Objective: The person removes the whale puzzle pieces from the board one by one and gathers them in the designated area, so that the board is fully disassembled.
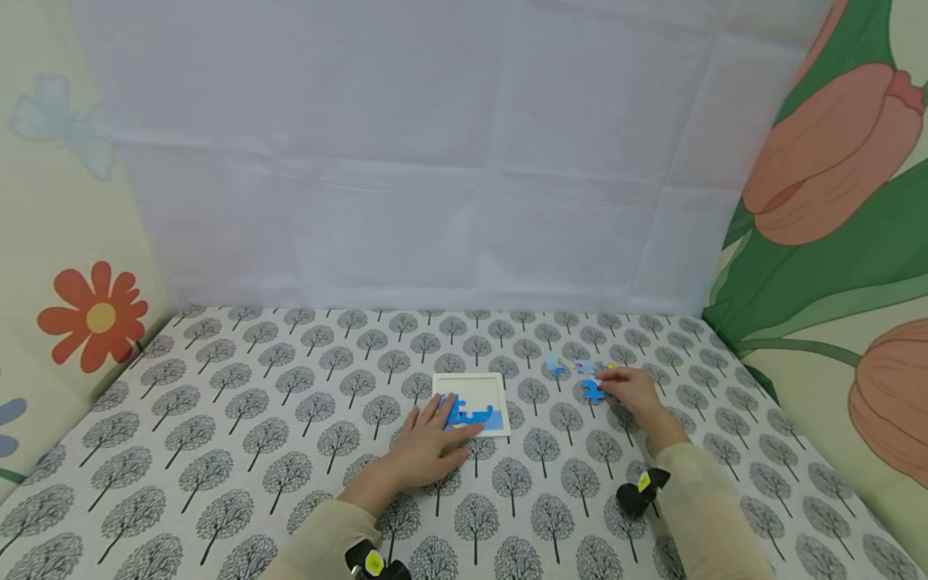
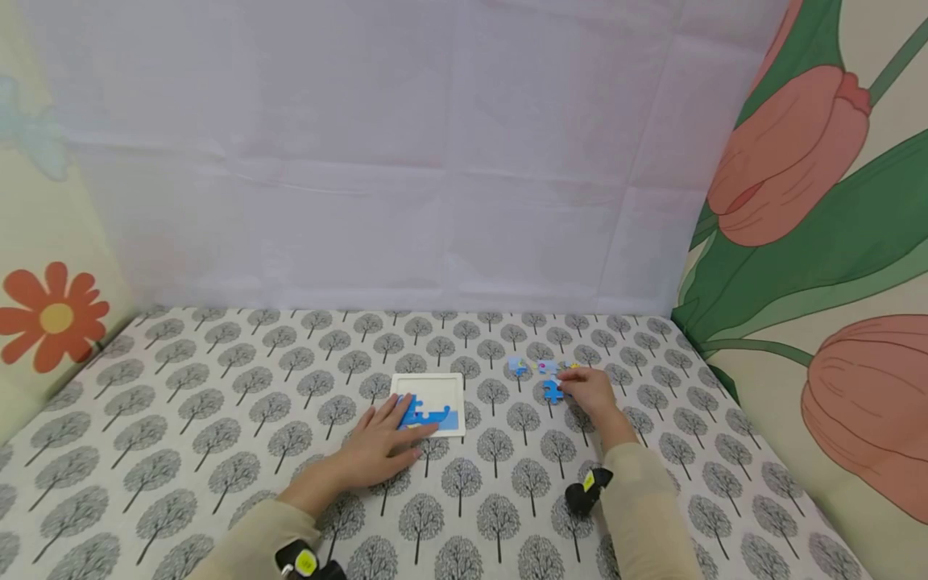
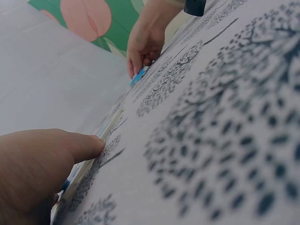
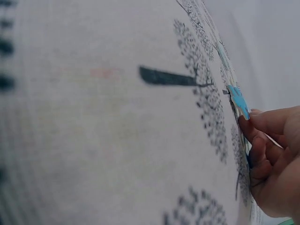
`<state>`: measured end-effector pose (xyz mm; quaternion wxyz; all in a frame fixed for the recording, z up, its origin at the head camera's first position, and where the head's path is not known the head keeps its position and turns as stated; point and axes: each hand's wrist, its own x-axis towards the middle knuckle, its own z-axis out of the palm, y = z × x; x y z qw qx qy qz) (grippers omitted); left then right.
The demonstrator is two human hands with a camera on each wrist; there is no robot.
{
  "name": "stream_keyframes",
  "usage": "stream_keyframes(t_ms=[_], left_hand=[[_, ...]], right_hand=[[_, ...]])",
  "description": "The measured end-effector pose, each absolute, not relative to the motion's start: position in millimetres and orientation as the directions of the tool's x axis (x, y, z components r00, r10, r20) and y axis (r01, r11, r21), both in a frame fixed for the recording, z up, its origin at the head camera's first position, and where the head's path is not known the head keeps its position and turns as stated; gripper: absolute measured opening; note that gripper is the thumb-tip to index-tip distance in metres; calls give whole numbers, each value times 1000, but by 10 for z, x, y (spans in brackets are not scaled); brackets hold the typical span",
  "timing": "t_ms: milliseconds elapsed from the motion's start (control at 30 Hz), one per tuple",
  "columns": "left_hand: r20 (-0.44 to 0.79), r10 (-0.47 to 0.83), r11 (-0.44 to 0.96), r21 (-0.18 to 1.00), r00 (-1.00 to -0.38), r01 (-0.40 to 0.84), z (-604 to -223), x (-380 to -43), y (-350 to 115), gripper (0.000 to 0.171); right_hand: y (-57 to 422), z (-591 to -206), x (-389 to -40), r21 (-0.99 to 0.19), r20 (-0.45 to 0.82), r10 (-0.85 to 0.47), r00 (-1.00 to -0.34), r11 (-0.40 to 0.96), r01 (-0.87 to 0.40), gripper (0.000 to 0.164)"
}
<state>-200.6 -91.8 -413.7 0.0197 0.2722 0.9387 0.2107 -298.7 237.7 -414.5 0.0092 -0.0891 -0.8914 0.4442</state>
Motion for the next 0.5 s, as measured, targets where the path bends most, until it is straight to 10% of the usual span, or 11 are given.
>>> stream_keyframes(t_ms=[500], left_hand=[[78, 519, 766, 399, -851, 503, -4131, -2002, -918, 40]], right_hand=[[2364, -4121, -2965, -793, -48, 149, -988, 596, 128, 18]])
